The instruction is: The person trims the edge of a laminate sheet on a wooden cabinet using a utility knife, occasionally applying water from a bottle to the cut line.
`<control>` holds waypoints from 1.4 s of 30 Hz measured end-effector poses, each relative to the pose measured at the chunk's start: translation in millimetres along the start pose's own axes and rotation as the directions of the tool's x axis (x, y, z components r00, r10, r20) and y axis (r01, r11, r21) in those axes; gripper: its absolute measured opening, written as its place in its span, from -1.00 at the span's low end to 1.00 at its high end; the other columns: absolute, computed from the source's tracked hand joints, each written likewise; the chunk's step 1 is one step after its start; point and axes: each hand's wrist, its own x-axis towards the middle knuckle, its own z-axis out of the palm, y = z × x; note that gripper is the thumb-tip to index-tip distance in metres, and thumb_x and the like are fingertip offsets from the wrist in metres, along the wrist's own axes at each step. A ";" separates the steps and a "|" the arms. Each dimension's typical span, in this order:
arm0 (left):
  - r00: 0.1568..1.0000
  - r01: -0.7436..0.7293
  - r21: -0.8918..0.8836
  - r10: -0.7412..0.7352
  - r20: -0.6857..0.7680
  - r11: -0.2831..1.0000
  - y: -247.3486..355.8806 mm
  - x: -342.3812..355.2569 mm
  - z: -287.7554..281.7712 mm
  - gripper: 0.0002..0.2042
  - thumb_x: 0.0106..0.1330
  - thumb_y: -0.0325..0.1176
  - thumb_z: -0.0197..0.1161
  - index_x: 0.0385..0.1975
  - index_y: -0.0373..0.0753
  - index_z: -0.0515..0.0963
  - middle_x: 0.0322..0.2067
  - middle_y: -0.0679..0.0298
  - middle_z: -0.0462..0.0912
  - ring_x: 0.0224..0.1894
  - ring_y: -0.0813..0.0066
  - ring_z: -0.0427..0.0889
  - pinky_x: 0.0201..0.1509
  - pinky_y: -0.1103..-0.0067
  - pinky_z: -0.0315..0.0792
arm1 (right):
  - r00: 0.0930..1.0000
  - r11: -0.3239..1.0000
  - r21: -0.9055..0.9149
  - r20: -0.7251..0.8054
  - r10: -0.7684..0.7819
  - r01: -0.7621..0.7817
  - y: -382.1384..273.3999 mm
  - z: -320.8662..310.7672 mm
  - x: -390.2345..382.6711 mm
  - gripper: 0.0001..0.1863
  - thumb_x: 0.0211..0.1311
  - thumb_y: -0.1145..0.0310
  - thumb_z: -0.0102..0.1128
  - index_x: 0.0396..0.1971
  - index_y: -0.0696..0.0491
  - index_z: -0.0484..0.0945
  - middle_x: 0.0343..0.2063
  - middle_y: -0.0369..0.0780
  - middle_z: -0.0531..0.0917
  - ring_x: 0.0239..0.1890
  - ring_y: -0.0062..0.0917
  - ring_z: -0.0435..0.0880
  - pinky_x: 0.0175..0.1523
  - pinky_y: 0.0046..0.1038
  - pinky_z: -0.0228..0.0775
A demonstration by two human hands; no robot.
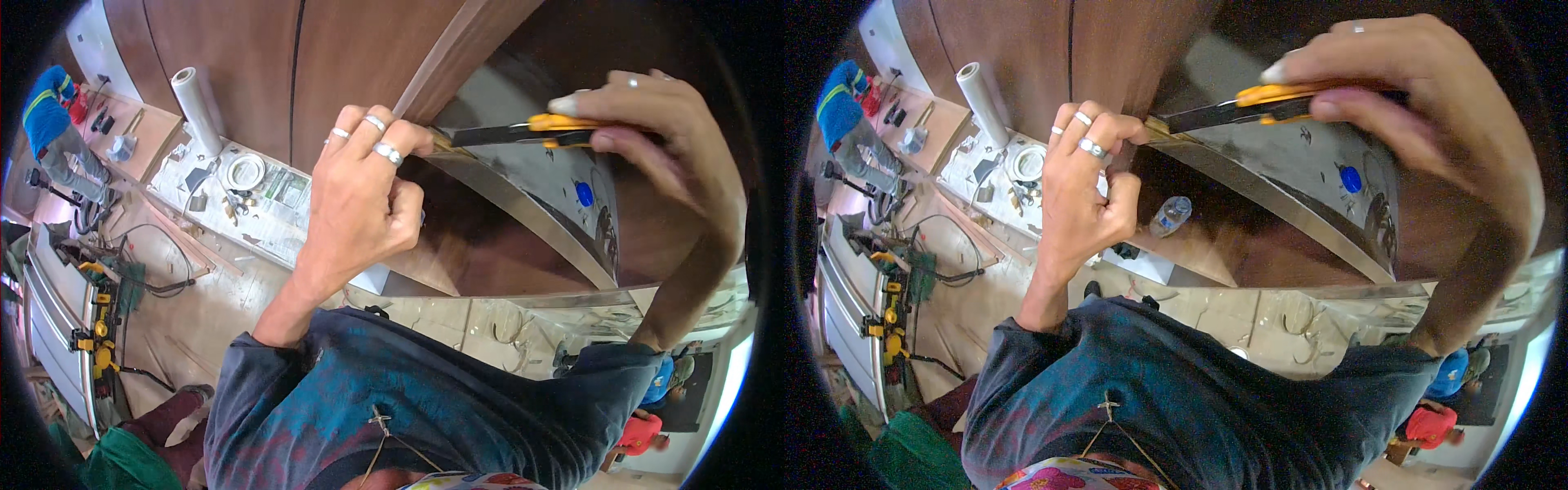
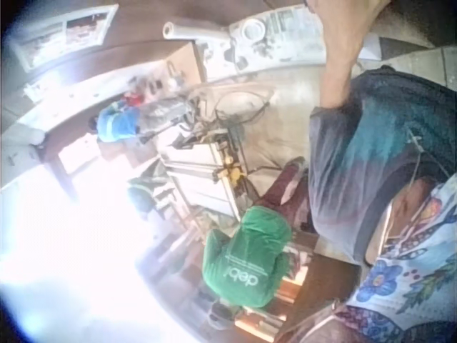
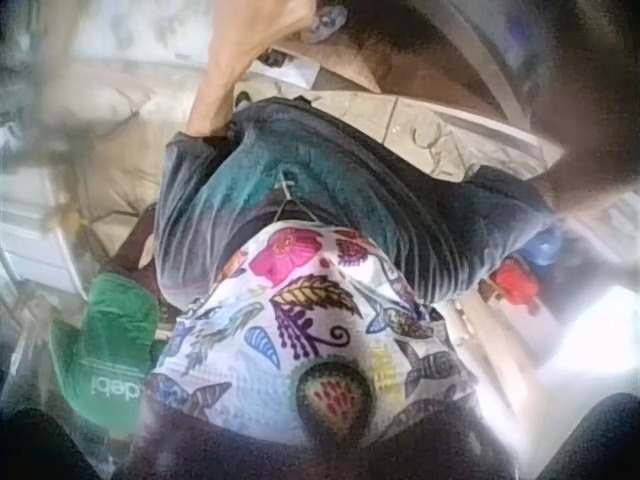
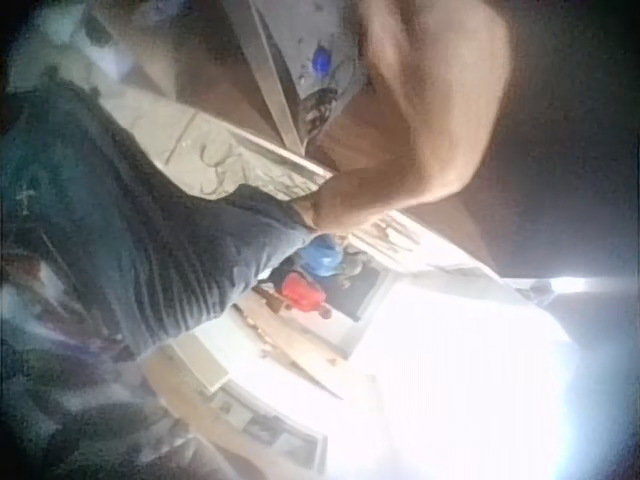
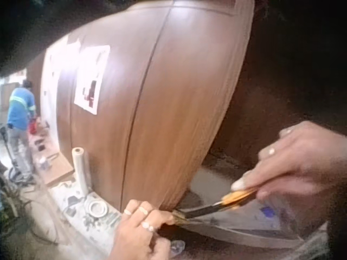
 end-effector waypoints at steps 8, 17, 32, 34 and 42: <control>1.000 -0.008 -0.010 0.009 0.020 1.000 3.0 -1.2 3.1 -0.64 -0.20 -0.64 0.11 -0.30 -0.25 0.55 -0.35 0.14 0.52 -0.23 0.07 0.47 -0.12 0.29 0.44 | 0.990 0.996 0.005 0.104 0.093 -0.094 -9.3 21.4 14.9 -0.71 0.13 0.40 0.31 -0.11 0.07 0.71 -0.45 -0.18 0.68 -0.46 -0.39 0.61 -0.35 -0.37 0.30; 0.999 -0.034 -0.033 0.034 -0.007 0.999 1.2 -2.7 0.9 -0.64 -0.18 -0.65 0.10 -0.29 -0.25 0.54 -0.36 0.12 0.50 -0.24 0.05 0.47 -0.14 0.29 0.45 | 0.994 0.975 0.220 0.107 0.003 -0.027 20.4 16.1 -13.9 -0.70 0.18 0.37 0.28 -0.07 0.06 0.70 -0.38 -0.16 0.73 -0.42 -0.35 0.64 -0.24 -0.33 0.34; 0.997 0.081 -0.223 -0.074 0.039 0.972 3.1 -19.7 3.1 -0.54 -0.22 -0.66 0.11 -0.19 -0.26 0.56 -0.27 0.18 0.63 -0.30 0.14 0.56 -0.24 0.38 0.49 | 0.988 0.988 0.027 0.053 0.148 -0.149 -9.1 8.7 -4.4 -0.66 0.20 0.42 0.28 0.00 -0.01 0.70 -0.55 -0.26 0.59 -0.55 -0.53 0.41 -0.35 -0.39 0.14; 0.996 0.085 -0.228 -0.085 0.008 0.970 7.7 -22.8 4.1 -0.54 -0.23 -0.66 0.11 -0.20 -0.26 0.57 -0.27 0.19 0.63 -0.31 0.16 0.56 -0.26 0.37 0.48 | 0.988 0.990 -0.011 0.070 0.141 -0.140 -12.5 8.0 2.8 -0.66 0.19 0.43 0.28 0.00 -0.02 0.70 -0.55 -0.26 0.59 -0.55 -0.52 0.41 -0.34 -0.39 0.14; 0.990 -0.008 -0.197 -0.021 -0.141 0.980 -1.6 -23.9 22.8 -0.61 -0.23 -0.62 0.33 -0.29 -0.18 0.59 -0.34 0.30 0.62 -0.42 0.32 0.52 -0.44 0.48 0.40 | 0.962 0.984 -0.041 0.206 0.177 -0.172 -22.5 1.9 20.5 -0.63 0.13 0.46 0.29 -0.01 -0.03 0.70 -0.55 -0.26 0.56 -0.54 -0.49 0.43 -0.30 -0.35 0.13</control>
